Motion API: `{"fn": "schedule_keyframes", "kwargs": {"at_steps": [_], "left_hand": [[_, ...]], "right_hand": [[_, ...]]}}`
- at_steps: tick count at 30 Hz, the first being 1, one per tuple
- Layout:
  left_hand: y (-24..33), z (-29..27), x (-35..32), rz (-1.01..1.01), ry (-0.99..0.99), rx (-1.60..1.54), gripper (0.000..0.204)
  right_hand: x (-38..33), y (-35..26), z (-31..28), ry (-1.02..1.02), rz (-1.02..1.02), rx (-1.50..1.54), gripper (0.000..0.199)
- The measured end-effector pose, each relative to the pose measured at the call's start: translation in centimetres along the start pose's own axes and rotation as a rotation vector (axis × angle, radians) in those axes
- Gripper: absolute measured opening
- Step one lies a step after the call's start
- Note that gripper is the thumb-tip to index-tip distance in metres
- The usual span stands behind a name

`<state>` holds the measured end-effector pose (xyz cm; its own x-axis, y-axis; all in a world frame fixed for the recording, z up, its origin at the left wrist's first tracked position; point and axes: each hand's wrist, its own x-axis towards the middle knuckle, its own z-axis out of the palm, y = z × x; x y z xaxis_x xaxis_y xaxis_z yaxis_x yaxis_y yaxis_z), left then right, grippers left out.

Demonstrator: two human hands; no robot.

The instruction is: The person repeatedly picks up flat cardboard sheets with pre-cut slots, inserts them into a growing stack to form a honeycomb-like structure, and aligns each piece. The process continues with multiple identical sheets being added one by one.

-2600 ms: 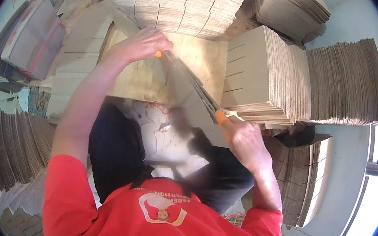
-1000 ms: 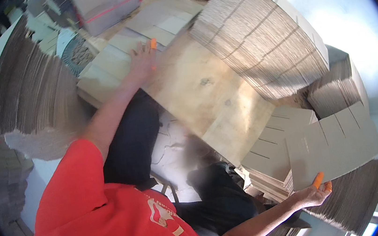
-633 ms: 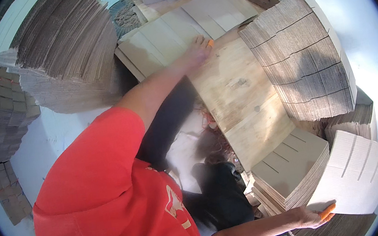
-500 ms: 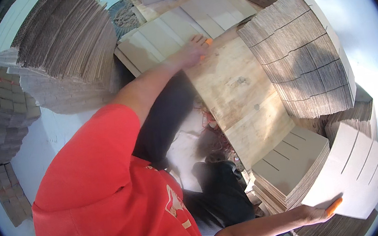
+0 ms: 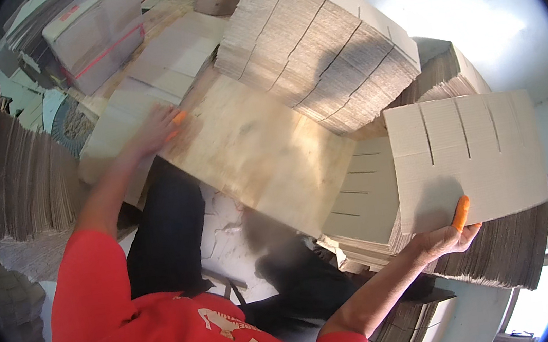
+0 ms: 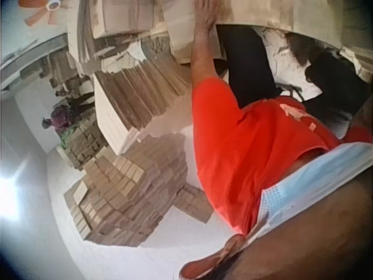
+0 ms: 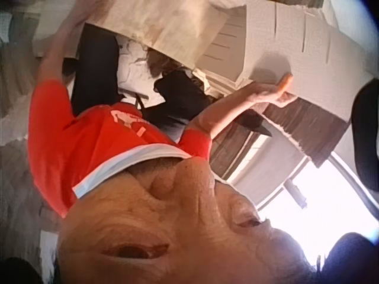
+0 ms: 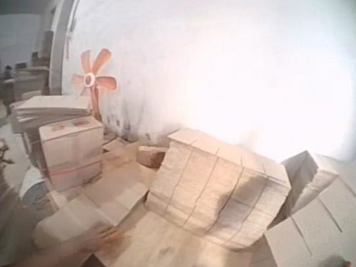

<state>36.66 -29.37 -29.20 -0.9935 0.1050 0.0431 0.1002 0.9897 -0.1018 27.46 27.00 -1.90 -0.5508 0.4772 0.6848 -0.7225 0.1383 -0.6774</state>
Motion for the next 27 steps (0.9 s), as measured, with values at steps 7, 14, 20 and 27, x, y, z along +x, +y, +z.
{"fn": "schedule_keyframes", "kwargs": {"at_steps": [7, 14, 20, 27], "left_hand": [[2.6, -7.2, 8.4, 0.229, 0.435, -0.104, 0.052], [13.1, -25.2, 29.5, 0.252, 0.778, -0.326, 0.061], [18.0, -28.2, 37.6, 0.070, 0.393, -0.296, 0.058], [18.5, -27.3, 38.2, 0.107, 0.349, -0.127, 0.009]], "right_hand": [[1.0, 1.1, 0.0, 0.109, 0.230, -0.129, 0.012], [0.0, 2.7, 2.4, 0.062, 0.325, -0.081, 0.012], [-2.3, 7.2, 1.5, -0.229, 0.343, -0.287, 0.024], [-2.5, 4.3, 2.9, -0.123, 0.527, -0.001, 0.025]]}}
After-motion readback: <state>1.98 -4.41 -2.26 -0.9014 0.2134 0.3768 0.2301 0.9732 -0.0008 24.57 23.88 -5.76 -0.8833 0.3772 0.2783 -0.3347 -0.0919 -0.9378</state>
